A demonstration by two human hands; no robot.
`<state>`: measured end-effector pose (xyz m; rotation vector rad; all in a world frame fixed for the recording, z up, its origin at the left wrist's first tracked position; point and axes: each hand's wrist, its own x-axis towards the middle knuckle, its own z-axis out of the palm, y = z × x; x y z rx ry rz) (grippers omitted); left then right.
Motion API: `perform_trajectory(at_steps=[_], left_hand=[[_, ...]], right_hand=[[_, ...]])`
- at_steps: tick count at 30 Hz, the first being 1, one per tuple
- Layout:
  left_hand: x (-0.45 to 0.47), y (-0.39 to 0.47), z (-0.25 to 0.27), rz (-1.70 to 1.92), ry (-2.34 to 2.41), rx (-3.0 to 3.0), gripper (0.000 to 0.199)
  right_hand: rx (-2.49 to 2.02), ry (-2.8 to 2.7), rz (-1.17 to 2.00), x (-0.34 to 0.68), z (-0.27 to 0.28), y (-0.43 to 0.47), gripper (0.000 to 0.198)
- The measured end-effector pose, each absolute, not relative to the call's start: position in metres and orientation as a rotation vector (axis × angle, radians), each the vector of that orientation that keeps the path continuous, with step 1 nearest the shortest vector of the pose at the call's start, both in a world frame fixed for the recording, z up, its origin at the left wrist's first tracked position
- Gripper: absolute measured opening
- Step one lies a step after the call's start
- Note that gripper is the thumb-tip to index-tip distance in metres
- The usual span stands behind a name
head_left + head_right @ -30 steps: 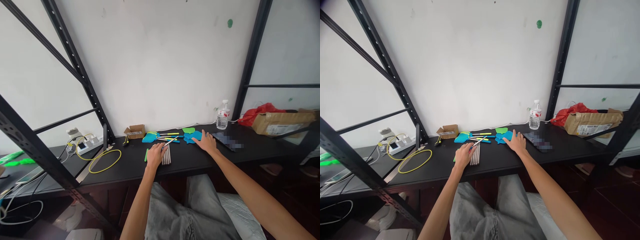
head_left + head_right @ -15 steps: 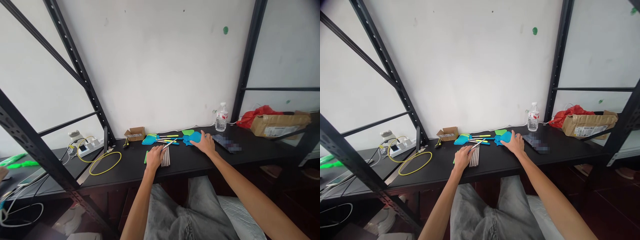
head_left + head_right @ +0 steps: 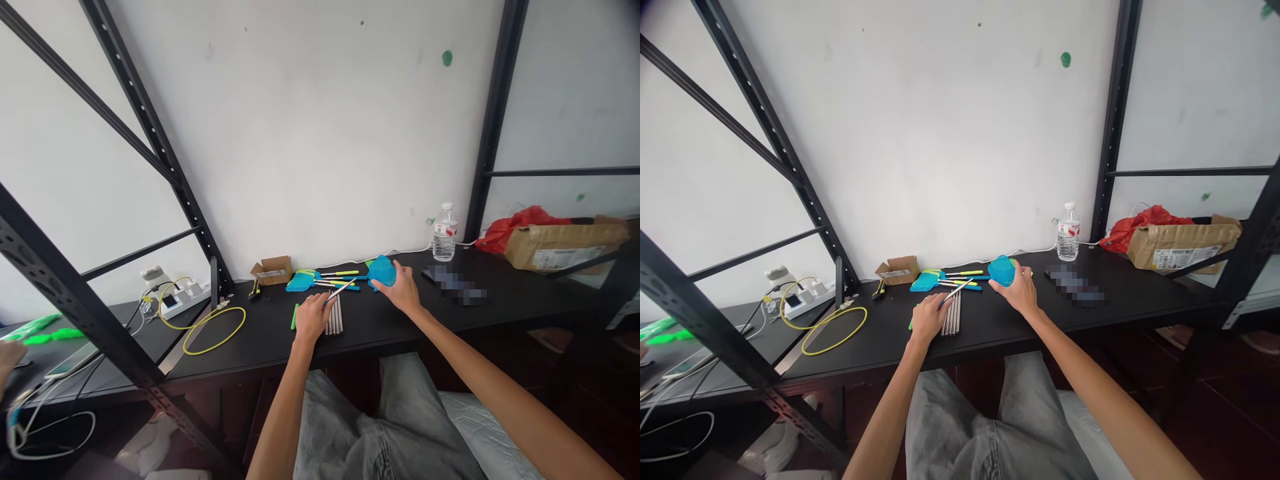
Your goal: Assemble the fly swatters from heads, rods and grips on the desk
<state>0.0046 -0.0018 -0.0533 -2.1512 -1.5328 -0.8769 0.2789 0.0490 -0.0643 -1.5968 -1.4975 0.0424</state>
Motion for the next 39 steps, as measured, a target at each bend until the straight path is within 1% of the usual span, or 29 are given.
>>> perform_trajectory(at_steps=[4, 9, 11, 15, 17, 22, 29, 39], left_hand=[[0.004, -0.002, -0.053, -0.885, -1.515, -2.152, 0.037], [0.003, -0.003, -0.052, -0.883, -1.512, -2.152, 0.037], [0.003, -0.003, -0.052, -0.877, -1.512, -2.154, 0.037], [0.003, -0.003, -0.053, -0.88, -1.536, -2.143, 0.038], [0.003, -0.002, -0.053, -0.887, -1.541, -2.141, 0.038], [0.001, -0.001, -0.054, -0.906, -1.539, -2.135, 0.036], [0.0, 0.0, -0.056, -0.878, -1.578, -2.087, 0.032], [-0.006, 0.007, -0.058, -0.879, -1.541, -1.947, 0.031]], right_hand=[[-1.548, -1.452, 0.122, 0.259, -0.061, 0.049, 0.098], [-1.472, -1.306, 0.328, 0.232, -0.059, 0.053, 0.095], [-1.411, -1.256, 0.379, 0.228, -0.062, 0.056, 0.088], [-1.267, -1.166, 0.563, 0.235, -0.073, 0.067, 0.06], [-1.198, -1.106, 0.665, 0.24, -0.078, 0.073, 0.056], [-1.069, -1.062, 0.738, 0.244, -0.082, 0.08, 0.051], [-1.138, -0.868, 0.782, 0.245, -0.083, 0.08, 0.059], [-1.096, -0.986, 0.773, 0.243, -0.084, 0.08, 0.057]])
